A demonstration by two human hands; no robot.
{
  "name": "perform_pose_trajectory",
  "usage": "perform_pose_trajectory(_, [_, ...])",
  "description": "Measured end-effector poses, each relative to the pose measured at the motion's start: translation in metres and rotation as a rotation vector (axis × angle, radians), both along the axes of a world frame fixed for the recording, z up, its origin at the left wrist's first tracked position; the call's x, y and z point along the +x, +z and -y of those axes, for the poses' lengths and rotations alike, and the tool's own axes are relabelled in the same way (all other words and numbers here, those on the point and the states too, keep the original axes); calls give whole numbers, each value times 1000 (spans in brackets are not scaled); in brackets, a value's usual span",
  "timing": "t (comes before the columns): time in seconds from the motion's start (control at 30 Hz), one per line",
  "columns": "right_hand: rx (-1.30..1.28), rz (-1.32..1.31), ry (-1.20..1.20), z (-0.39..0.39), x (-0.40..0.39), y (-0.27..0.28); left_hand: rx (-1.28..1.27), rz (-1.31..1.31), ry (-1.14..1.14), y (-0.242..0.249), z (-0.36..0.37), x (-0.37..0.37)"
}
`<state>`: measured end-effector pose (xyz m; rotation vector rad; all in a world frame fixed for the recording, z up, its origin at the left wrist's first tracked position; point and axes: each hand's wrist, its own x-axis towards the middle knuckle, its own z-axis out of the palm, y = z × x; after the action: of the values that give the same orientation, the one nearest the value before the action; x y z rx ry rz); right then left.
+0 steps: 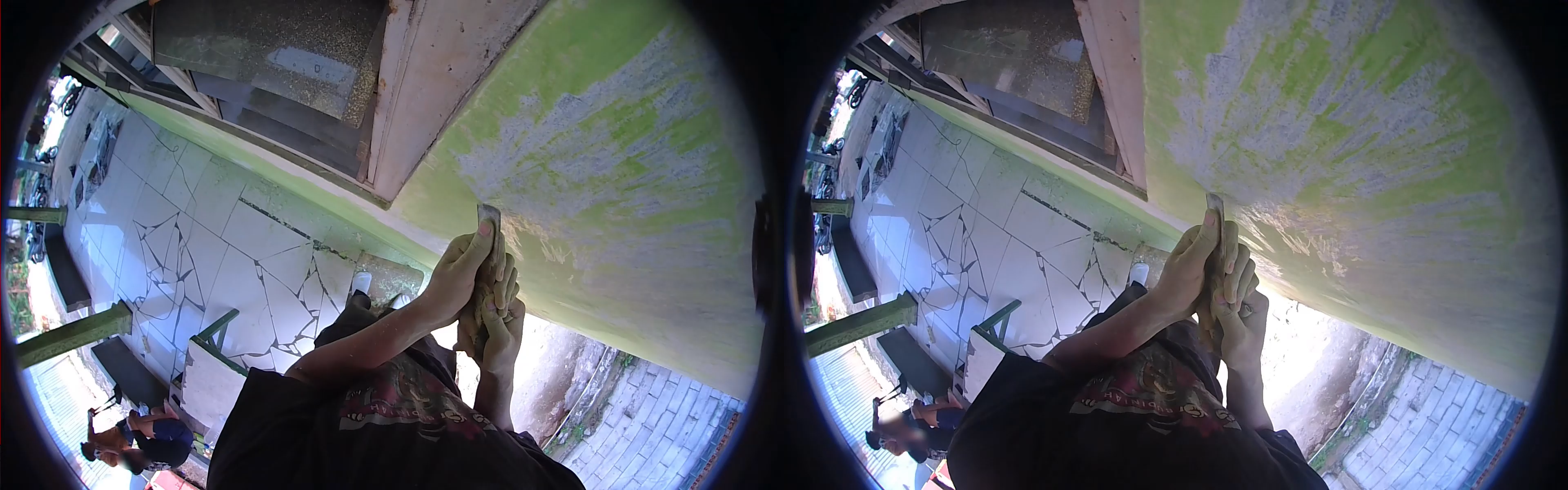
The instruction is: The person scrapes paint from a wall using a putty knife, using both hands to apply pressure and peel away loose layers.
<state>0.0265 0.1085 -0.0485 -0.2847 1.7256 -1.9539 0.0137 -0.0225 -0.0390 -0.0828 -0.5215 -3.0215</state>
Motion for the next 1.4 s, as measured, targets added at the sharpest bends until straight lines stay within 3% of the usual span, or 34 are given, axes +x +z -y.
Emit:
perform_pose_trajectory(0.23, [-76, 42, 73, 18, -12, 13, 10, 18, 102, 10, 10, -4])
perform_pose_trajectory(0.33, [-15, 22, 86, 7, -8, 16, 10, -30, 17, 6, 3, 0])
perform_pose_trajectory(0.43, [-70, 58, 50, 11, -11, 8, 57, -48, 13, 5, 6, -2])
perform_pose_trajectory(0.77, [89, -56, 74, 1, -15, -8, 75, -108, 39, -4, 10, -4])
perform_pose_trajectory(0.87, [24, 51, 29, 9, -10, 9, 69, -70, 17, -3, 5, -3])
perform_pose_trajectory(1.07, [132, -131, -6, 4, -8, -12, 100, -158, 19, -6, 12, -5])
perform_pose_trajectory(1.2, [15, 148, -95, 11, -1, 23, 51, -75, -21, -6, -2, -4])
perform_pose_trajectory(1.37, [48, 20, -147, 17, -3, 3, 72, -174, 26, -11, 13, -6])
perform_pose_trajectory(1.4, [28, 7, -62, 15, -4, 5, 47, -148, 14, -8, 13, -5])
